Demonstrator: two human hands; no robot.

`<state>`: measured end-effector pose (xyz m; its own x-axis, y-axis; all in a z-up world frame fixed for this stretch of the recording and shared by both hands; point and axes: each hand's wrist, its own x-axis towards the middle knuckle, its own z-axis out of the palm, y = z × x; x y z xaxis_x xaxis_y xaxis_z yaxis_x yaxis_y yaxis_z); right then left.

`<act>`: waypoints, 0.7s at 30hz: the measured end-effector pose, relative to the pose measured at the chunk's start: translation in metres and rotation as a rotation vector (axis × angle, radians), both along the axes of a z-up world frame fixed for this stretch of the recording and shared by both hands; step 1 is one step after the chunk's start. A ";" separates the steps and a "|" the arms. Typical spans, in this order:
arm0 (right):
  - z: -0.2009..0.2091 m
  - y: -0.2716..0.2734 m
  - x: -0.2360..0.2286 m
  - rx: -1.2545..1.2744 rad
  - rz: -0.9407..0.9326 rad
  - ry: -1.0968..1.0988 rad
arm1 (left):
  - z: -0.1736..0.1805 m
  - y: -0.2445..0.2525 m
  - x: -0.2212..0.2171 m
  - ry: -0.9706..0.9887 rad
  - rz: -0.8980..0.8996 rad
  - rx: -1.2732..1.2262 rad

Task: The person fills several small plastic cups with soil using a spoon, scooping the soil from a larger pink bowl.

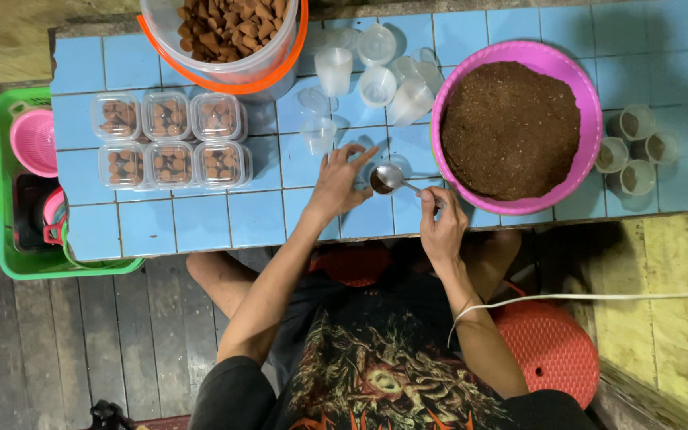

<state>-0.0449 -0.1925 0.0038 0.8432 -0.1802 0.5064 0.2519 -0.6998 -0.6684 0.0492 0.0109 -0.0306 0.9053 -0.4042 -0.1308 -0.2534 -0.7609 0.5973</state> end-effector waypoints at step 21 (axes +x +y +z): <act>-0.009 -0.002 -0.002 0.002 -0.034 0.017 | 0.027 -0.028 -0.099 -0.187 0.420 -0.327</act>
